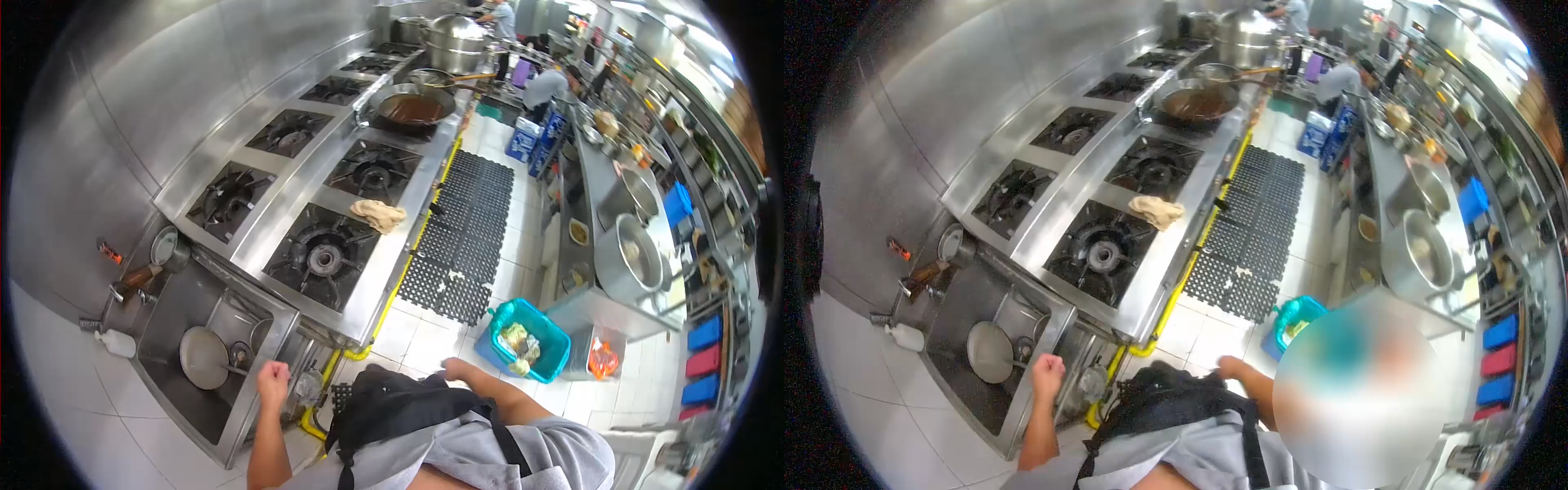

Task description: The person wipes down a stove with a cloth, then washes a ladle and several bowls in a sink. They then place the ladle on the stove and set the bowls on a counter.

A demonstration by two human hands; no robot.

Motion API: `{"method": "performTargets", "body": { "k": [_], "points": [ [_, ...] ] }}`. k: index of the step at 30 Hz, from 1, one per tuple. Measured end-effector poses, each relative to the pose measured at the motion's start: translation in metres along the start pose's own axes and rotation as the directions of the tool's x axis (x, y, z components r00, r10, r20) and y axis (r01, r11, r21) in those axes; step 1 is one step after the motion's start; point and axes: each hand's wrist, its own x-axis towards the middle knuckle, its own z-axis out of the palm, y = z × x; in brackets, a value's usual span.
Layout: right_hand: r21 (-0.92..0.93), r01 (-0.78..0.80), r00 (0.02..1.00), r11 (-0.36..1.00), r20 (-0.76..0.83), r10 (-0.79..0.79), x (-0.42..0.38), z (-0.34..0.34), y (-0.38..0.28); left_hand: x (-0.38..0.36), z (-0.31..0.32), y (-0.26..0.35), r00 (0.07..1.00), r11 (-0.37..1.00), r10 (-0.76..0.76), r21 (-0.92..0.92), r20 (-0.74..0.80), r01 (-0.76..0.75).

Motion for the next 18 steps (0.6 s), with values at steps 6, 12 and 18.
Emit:
{"method": "performTargets", "body": {
  "k": [6,12,18],
  "points": [
    [0.99,0.004,0.454,0.14,-0.127,0.882,-0.217,0.16,0.184,-0.005,0.031,0.036,0.996,0.982,0.011,-0.191,0.087,0.005],
    [0.906,0.281,0.187,-0.315,0.27,0.944,-0.36,0.337,0.156,-0.056,0.062,0.078,0.93,0.994,0.093,0.02,0.356,-0.107],
    [0.833,-0.354,0.494,-0.426,0.553,0.671,-0.337,0.496,0.029,-0.07,0.048,0.074,0.899,0.999,0.038,-0.027,0.436,-0.03]
  ]
}}
